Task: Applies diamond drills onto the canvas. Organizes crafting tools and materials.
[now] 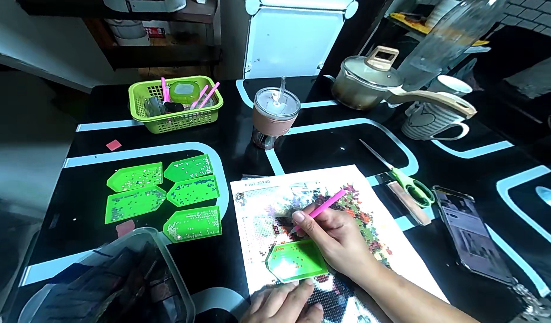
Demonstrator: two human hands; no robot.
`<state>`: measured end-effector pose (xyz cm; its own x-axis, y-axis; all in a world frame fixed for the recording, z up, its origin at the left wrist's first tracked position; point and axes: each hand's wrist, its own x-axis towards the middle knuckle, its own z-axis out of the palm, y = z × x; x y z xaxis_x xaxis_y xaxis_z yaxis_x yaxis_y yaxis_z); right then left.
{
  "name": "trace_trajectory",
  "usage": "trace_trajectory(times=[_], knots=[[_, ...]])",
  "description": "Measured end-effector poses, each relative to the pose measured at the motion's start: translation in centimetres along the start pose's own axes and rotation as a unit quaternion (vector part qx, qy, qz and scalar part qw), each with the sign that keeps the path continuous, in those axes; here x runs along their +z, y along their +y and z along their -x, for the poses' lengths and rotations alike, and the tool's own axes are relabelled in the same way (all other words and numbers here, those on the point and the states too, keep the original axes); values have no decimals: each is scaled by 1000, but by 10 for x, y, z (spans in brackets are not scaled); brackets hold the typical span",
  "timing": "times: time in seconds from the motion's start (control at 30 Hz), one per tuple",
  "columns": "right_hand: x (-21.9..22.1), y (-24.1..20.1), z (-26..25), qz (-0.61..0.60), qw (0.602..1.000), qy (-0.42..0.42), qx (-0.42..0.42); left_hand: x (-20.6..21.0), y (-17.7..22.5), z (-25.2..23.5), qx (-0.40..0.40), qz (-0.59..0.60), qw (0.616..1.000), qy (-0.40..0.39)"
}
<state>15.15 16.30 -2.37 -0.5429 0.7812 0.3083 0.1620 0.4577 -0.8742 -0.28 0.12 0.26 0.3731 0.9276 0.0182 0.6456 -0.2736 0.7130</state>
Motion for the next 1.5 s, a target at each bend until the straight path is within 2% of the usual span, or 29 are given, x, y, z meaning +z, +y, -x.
trace_trajectory(times=[0.23, 0.33, 0.47, 0.93, 1.07, 1.17, 1.27, 1.5], knots=[[-5, -4, -2, 145, 985, -30, -90, -1, 1, 0, -4, 8, 1000, -9], [-6, -9, -2, 98, 993, -27, -54, -1, 0, 0, 0, 5, 1000, -7], [3, -17, 4, 29, 996, -55, -63, 0, 0, 1, -1, 9, 1000, 5], [14, -14, 6, 38, 992, -81, -90, 1, 0, 1, 0, 19, 1000, 7], [13, -15, 5, 8, 994, -77, -72, 2, -1, 1, 4, 13, 1000, 11], [4, -16, 1, -57, 998, -38, -6, 1, -1, 0, 1, 10, 1000, 2], [-7, -10, -4, -55, 996, 20, 60, 1, -1, 0, 2, 6, 1000, -3], [-6, -1, -1, -22, 999, 12, 29, -1, 0, 0, 1, 2, 1000, -9]])
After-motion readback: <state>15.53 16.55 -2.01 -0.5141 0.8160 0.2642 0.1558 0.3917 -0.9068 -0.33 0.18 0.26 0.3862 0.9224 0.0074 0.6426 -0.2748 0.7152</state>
